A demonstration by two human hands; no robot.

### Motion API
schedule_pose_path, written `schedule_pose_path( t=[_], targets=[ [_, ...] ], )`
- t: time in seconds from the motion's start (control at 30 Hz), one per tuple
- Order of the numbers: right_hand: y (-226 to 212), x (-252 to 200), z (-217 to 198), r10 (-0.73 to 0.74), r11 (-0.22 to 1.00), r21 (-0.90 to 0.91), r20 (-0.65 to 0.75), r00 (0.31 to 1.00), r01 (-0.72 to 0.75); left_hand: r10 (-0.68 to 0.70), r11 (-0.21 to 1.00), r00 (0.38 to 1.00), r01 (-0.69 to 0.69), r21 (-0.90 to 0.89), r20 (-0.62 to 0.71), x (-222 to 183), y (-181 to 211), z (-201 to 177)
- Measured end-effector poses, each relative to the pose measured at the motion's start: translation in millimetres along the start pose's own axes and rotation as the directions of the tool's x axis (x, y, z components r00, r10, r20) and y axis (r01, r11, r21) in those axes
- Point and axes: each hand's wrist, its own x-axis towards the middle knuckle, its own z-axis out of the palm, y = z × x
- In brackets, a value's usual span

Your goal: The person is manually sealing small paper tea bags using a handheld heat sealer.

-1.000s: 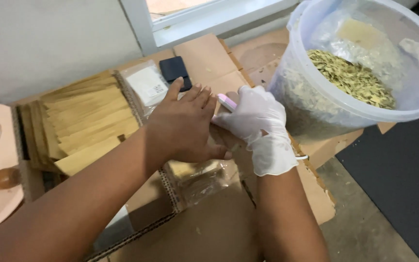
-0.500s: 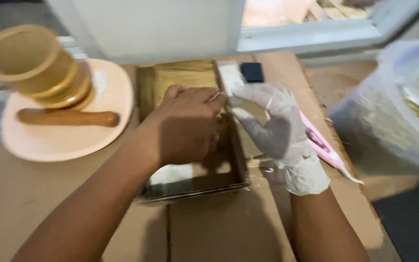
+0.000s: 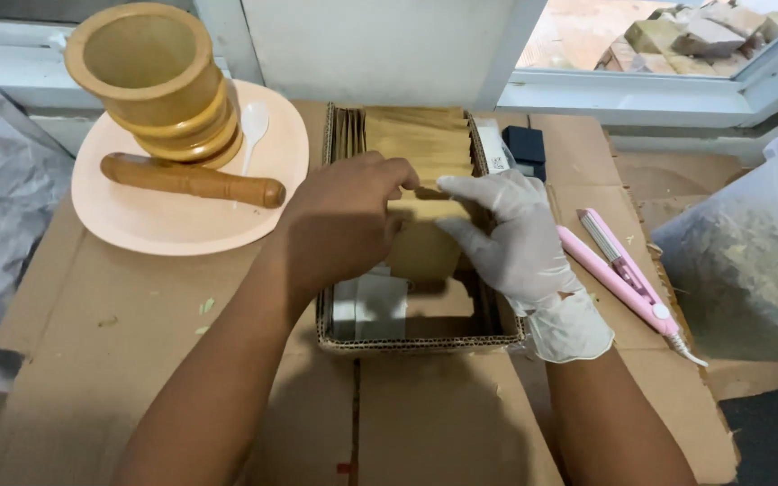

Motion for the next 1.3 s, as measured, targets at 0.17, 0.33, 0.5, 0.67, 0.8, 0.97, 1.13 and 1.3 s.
schedule_pose_path(
  t=[0.17, 0.33, 0.5, 0.67, 0.8, 0.97, 1.13, 1.3],
  targets=[
    [-25.2, 4.1, -23.2, 0.193, 0.892, 0.427, -0.065, 0.979, -0.147, 0.069, 0.988, 0.993, -0.082, -0.131, -0.1, 1.3, 9.5, -1.7],
    [-5.4, -3.7, -44.8, 0.284, 0.778, 0.622, -0.226, 0.932, -0.087, 0.068, 0.951, 0.989, -0.104, -0.291, -0.132, 15.0, 35.7, -3.2],
    [9.0, -14.7, -82.3, 0.319, 0.843, 0.533, -0.391, 0.863, -0.07, 0.101, 0.927, 0.995, -0.102, -0.36, -0.022, 43.2, 87.0, -13.1],
    [41.9, -26.4, -105.7, 0.295, 0.871, 0.491, -0.52, 0.801, -0.002, 0.15, 0.921, 0.986, -0.115, -0.372, 0.067, 74.6, 119.0, 1.5],
    [57.1, -29.0, -120.0, 0.365, 0.863, 0.497, -0.485, 0.795, -0.093, 0.072, 0.938, 0.981, -0.006, -0.346, 0.18, 93.6, 138.0, 19.1],
    [60.5, -28.8, -129.8, 0.599, 0.712, 0.602, -0.25, 0.761, -0.362, -0.077, 0.921, 0.955, 0.178, -0.347, 0.286, 104.0, 149.2, 34.7],
    [78.0, -33.9, -126.3, 0.616, 0.652, 0.636, -0.127, 0.777, -0.413, -0.107, 0.896, 0.943, 0.229, -0.379, 0.316, 108.0, 151.9, 41.7],
    [85.1, -35.2, -124.7, 0.601, 0.641, 0.692, -0.183, 0.778, -0.332, -0.028, 0.95, 0.968, 0.103, -0.295, 0.249, 107.9, 143.5, 46.7]
  ],
)
